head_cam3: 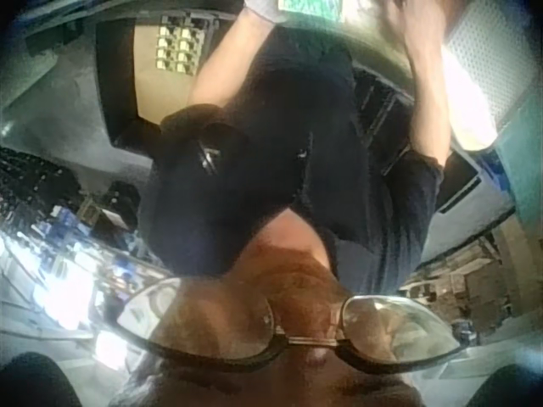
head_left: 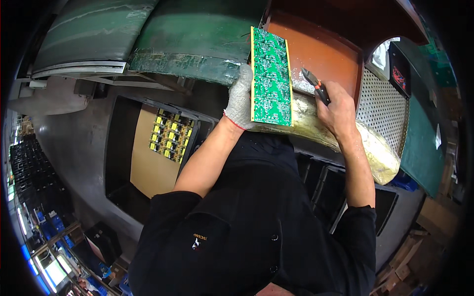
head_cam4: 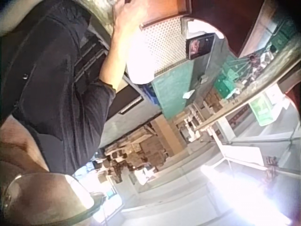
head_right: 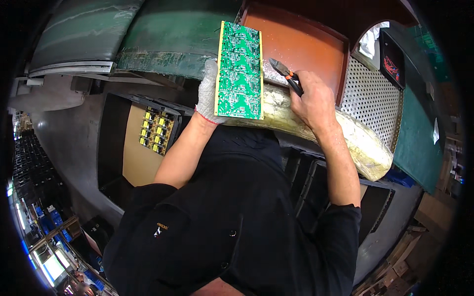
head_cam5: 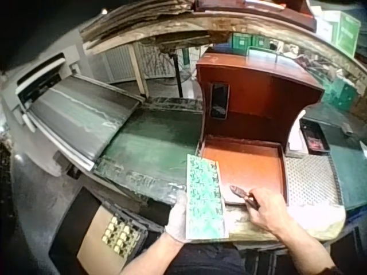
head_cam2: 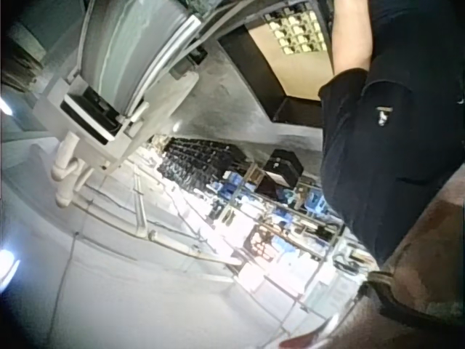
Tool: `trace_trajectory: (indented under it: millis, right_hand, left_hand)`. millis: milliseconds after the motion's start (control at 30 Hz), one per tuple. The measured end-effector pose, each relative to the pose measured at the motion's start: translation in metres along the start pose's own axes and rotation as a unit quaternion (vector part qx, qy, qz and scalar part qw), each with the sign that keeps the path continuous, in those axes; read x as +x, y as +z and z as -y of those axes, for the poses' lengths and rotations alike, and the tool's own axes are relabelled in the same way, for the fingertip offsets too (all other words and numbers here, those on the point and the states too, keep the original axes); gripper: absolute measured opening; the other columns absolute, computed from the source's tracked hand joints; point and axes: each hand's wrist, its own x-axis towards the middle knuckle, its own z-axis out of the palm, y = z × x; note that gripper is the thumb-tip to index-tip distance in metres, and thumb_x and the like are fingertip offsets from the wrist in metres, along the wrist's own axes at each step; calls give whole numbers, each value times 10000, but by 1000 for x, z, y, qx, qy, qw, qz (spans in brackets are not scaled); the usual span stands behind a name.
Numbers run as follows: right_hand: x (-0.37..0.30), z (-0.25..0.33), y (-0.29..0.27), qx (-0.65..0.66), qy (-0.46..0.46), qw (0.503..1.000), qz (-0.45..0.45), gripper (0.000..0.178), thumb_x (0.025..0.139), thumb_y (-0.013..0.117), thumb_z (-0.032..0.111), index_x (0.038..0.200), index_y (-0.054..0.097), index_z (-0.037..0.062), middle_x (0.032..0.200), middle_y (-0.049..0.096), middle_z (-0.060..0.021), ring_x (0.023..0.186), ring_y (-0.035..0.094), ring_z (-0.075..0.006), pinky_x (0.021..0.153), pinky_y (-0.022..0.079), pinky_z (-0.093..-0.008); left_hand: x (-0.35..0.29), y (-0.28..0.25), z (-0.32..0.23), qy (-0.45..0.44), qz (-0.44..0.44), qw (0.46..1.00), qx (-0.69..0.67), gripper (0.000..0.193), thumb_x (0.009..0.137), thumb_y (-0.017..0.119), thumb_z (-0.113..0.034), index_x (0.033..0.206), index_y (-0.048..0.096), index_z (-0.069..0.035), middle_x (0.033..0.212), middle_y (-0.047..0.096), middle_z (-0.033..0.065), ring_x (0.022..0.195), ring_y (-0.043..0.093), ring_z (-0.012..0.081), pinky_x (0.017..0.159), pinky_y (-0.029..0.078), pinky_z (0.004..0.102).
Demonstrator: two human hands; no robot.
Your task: Trimming and inspecting printed circuit boards at a manual assembly station.
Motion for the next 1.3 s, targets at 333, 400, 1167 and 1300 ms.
trace_trajectory:
  millis: [333,400,1167,1300]
  right_hand:
    - [-6,17,-11,19,-52,998,-1,272,834,700,77,1103,666,47,924,679,-153,777,652,-370,711,532,-440]
    - [-5,17,-10,15,-55,998,0,288,832,701,75,1116,664,47,930,678,-155,782,653,-374,716,535,-443]
    - [11,-4,6,-5,-14,1000,24,249,919,697,105,1154,695,22,963,713,-164,795,665,-361,726,528,-428]
    - [9,-3,6,-2,-11,1000,16,251,916,701,107,1153,698,22,974,719,-164,799,666,-359,731,529,-428]
  left_hand:
    - [1,-1,-4,-3,6,1000,-17,742,1040,518,-666,1602,465,-184,1516,617,119,1306,664,316,1113,544,531]
    - [2,1,-3,0,4,1000,-9,740,1039,519,-666,1604,463,-190,1517,616,117,1306,665,315,1113,545,531]
    - [4,-2,1,6,8,1000,2,776,1008,536,-699,1621,439,-232,1565,576,99,1353,634,315,1137,529,544]
    - [4,-6,0,7,1,1000,23,765,1013,536,-691,1619,442,-233,1564,578,98,1356,632,313,1138,528,542]
